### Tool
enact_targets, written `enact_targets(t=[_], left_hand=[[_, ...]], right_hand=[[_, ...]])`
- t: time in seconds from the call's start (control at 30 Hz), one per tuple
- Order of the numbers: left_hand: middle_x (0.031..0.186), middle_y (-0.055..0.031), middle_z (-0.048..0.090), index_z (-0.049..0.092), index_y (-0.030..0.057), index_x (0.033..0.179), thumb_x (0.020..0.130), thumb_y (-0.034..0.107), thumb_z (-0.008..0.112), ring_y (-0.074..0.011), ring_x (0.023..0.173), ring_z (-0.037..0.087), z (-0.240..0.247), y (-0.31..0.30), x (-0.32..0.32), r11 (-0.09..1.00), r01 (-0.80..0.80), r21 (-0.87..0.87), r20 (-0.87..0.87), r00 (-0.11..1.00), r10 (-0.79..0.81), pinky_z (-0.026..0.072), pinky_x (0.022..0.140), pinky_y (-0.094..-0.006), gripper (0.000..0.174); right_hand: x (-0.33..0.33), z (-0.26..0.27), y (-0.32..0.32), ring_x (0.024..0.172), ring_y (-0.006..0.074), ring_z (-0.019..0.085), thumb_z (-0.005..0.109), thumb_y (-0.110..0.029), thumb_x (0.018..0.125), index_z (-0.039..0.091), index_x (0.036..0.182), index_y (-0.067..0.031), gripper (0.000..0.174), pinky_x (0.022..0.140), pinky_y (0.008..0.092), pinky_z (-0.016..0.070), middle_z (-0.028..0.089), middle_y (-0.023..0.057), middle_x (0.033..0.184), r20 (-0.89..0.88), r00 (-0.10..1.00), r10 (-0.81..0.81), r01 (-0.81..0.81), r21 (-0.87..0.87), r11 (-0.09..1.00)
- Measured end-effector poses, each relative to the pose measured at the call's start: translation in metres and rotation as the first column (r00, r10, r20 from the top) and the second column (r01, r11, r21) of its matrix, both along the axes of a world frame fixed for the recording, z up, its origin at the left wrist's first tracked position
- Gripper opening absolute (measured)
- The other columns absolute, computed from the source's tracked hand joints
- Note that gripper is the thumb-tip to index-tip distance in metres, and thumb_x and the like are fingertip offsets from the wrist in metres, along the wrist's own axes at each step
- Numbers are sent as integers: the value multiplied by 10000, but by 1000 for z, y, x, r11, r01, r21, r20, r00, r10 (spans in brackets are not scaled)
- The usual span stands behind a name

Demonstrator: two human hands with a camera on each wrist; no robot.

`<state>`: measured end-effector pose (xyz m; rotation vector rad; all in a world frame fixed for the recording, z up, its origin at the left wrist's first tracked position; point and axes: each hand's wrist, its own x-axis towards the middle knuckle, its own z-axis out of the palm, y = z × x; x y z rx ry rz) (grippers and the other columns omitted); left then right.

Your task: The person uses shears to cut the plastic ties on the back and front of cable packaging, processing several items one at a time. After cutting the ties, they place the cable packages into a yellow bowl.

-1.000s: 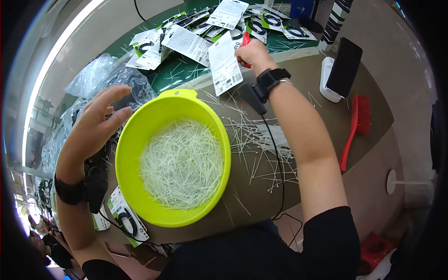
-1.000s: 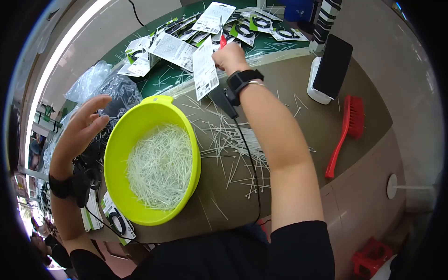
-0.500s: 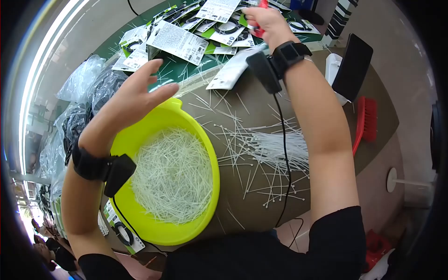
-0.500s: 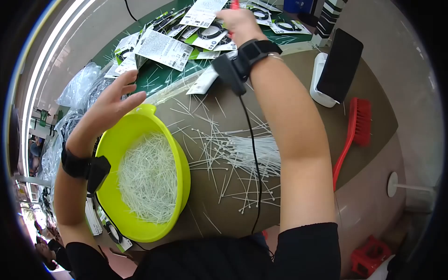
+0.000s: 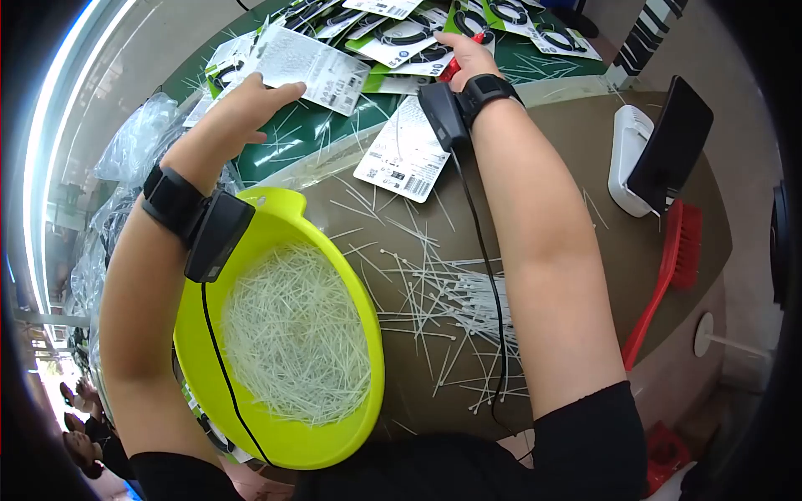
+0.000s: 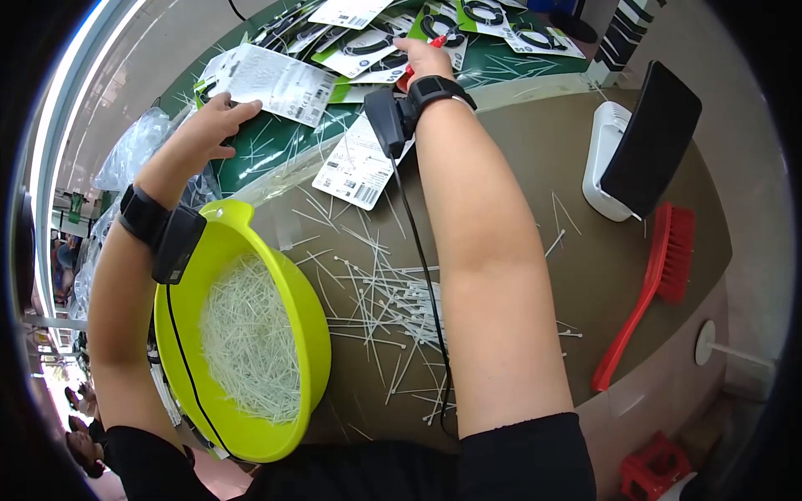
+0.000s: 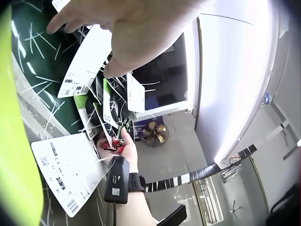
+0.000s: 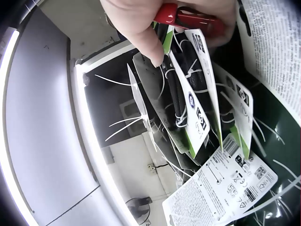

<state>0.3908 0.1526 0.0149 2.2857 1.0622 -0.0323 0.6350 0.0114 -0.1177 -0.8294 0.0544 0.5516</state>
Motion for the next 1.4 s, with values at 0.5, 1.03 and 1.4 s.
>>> enact_targets(t=[0.5, 1.03, 1.4], left_hand=[[1360, -192, 367, 90, 21, 1437, 815, 385, 668, -278, 1236, 392, -44, 14, -1, 937, 129, -324, 464, 885, 38, 419, 970, -409, 923], [1114, -147, 562, 362, 63, 1383, 789, 370, 712, -191, 1000, 547, 70, -16, -62, 822, 561, 97, 576, 642, -506, 477, 791, -299, 755], [1066, -80, 579, 411, -18, 1299, 839, 336, 668, -142, 927, 555, 0, -40, -242, 810, 212, -547, 595, 779, 198, 448, 817, -262, 635]], right_hand=[[-49, 0, 29, 818, 269, 653, 683, 84, 704, 558, 990, 64, 313, 722, 400, 553, 639, 169, 955, 224, 972, 72, -57, -75, 996], [-162, 139, -58, 894, 163, 631, 690, -30, 772, 539, 1140, -6, 399, 780, 284, 521, 641, 93, 1030, 787, 530, 316, -391, -104, 914], [-302, 148, -142, 959, 144, 595, 672, -94, 808, 496, 1224, 21, 467, 829, 288, 479, 622, 96, 1073, 657, 486, 576, -548, -285, 787]])
